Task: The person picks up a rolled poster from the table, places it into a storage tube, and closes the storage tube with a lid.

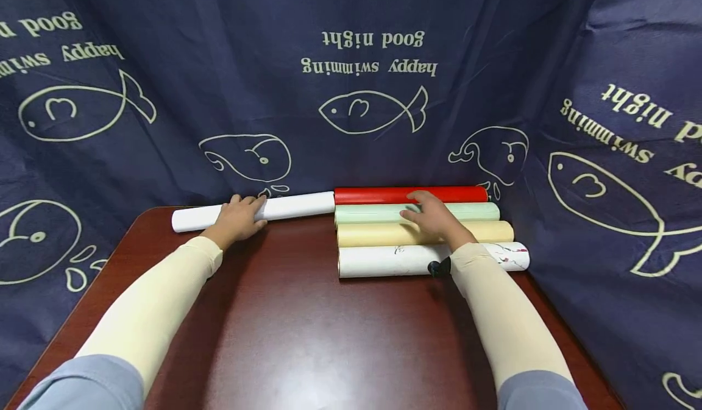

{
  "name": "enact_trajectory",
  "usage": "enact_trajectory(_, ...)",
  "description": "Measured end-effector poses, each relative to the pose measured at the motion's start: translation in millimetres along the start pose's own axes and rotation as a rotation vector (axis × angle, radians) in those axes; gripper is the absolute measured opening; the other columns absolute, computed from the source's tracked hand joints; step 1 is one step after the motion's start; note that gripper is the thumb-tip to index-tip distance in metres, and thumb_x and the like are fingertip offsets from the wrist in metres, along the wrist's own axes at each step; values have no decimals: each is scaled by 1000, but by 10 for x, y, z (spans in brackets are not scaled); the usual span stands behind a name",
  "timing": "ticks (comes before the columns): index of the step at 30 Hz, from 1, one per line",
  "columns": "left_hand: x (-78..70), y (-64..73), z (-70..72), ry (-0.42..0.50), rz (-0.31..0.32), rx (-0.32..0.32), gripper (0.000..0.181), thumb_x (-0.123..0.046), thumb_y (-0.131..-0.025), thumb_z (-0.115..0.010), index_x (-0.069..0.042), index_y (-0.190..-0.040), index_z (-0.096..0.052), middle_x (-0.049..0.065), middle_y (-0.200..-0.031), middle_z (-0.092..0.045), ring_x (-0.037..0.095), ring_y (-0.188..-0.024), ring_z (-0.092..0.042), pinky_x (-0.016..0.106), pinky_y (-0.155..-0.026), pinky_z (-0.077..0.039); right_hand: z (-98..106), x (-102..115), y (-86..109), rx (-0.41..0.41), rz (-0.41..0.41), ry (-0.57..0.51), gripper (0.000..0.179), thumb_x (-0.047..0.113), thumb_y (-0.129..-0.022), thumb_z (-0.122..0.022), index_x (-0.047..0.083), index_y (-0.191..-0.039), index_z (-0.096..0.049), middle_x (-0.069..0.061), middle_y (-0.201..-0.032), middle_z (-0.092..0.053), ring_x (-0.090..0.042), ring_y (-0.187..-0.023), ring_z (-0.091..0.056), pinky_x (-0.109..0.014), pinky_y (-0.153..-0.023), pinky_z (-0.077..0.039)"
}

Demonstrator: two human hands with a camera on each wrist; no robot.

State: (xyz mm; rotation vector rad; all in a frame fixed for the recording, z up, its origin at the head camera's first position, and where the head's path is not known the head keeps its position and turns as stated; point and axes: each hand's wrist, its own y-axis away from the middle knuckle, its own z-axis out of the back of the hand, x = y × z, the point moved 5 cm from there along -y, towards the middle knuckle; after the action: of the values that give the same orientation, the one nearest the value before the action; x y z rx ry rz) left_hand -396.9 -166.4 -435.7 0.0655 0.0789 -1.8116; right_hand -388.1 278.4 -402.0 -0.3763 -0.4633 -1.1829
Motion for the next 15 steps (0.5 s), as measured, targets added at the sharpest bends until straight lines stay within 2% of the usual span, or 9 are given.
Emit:
enact_trajectory(4,110,103,92,-19,5,-50,39,-25,-101,-54,-7,-136,-54,19,-130,-52,41,-119,-43,60,-94,-39,-23,133,-183,2,49,50,60,28,-98,-62,-9,-142,-43,-31,-152,-29,-48,-140,-26,-59,-114,-22)
enact_trajectory(6,153,171,115,6,3,-81,28,-20,-101,-54,-6,-125,-57,19,-123,-54,41,-114,-46,58,-91,-42,-29,165,-254,4,61,73,60,29,-98,-61,-8,-142,-44,-32,-152,-29,-48,-140,-26,-59,-114,-22)
enact_trajectory(8,182,235,113,32,-26,-108,19,-15,-99,-57,-4,-115,-56,20,-116,-57,42,-109,-51,56,-90,-44,-37,162,-311,10,57,87,60,29,-99,-61,-9,-143,-43,-32,-152,-29,-48,-140,-26,-59,-114,-22)
enact_trajectory(11,216,322,77,41,-82,-129,22,-11,-95,-65,-2,-111,-54,21,-112,-59,43,-106,-56,56,-90,-45,-55,117,-369,29,26,80,60,27,-99,-60,-9,-143,-42,-32,-151,-31,-48,-139,-28,-58,-114,-23)
enact_trajectory(15,310,438,30,17,-106,-134,42,-9,-89,-72,4,-124,-52,26,-115,-53,45,-104,-57,56,-91,-46,-97,72,-454,32,21,60,61,27,-98,-62,-11,-141,-43,-32,-145,-39,-46,-134,-37,-56,-111,-29)
